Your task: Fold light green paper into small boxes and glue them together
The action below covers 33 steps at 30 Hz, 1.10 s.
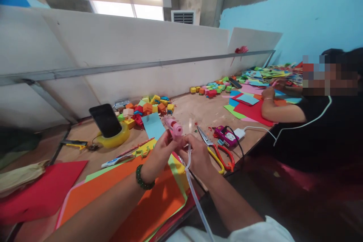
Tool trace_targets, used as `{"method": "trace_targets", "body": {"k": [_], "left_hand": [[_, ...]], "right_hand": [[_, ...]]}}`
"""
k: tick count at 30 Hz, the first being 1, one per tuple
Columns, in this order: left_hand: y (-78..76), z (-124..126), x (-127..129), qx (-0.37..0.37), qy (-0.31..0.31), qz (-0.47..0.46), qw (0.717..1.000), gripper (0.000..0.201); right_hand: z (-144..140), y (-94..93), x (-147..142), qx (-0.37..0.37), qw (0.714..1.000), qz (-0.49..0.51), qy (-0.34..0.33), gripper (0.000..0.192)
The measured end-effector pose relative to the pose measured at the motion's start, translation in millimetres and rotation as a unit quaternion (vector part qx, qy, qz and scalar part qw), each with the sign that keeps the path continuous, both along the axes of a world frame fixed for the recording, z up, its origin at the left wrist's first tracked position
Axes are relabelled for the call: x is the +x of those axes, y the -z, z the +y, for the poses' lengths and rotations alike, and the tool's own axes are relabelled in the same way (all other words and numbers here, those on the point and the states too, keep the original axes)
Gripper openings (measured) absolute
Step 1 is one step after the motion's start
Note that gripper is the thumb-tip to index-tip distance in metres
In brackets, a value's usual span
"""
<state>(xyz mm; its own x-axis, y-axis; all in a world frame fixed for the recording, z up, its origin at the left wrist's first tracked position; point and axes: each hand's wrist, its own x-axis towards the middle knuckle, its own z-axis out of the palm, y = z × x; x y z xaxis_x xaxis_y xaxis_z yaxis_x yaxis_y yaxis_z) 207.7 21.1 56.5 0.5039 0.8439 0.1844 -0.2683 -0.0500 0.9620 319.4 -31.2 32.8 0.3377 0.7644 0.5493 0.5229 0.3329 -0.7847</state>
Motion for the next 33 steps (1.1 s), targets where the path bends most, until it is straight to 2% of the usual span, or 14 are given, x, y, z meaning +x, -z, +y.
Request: {"method": "trace_targets", "body": {"k": [3,4,6,9,12,14,15,17,18,21,26,33], "left_hand": [[5.6,4,-2,-0.056,-0.019,0.016,0.998,0.037],[6.8,6,-3,-0.074,-0.021,0.014,0.997,0.037],[6.2,9,-6,-0.118,-0.013,-0.005,0.993,0.038],[-0.8,9,-12,-0.177,0.011,-0.052,0.983,0.040],[-6.5,7,-15,-0.201,0.045,-0.087,0.975,0.047],[-6.4,6,-16,-0.205,0.061,-0.098,0.972,0.051],[-5.4,6,-16,-0.204,0.064,-0.100,0.972,0.051],[-2.3,7,-16,-0.195,0.062,-0.095,0.974,0.050],[-0.8,7,-15,-0.188,0.058,-0.091,0.976,0.051],[2.4,7,-16,-0.151,0.048,-0.071,0.985,0.054],[0.7,8,-19,-0.089,0.030,-0.022,0.995,0.055],[-8.4,5,-19,-0.038,0.017,-0.004,0.999,0.051]], "right_hand": [[3,7.8,3,-0.052,0.994,0.032,-0.087,0.019],[3,8.9,7,-0.062,0.992,0.047,-0.098,0.021],[1,6.6,17,-0.059,0.993,0.074,-0.077,0.032],[-11,-7.2,31,0.004,0.994,0.101,-0.029,0.052],[-28,-28.1,32,0.069,0.989,0.094,-0.089,0.069],[-38,-42.5,24,0.110,0.982,0.078,-0.134,0.059],[-42,-49.3,18,0.124,0.981,0.064,-0.135,0.046],[-47,-60.3,6,0.129,0.988,0.018,-0.085,0.021],[-48,-64.0,0,0.126,0.989,-0.010,-0.075,0.018],[-46,-67.0,-7,0.141,0.985,-0.065,-0.080,0.026],[-40,-57.3,-2,0.148,0.982,-0.092,-0.073,0.029],[-45,-52.1,1,0.127,0.989,-0.065,-0.032,0.021]]}}
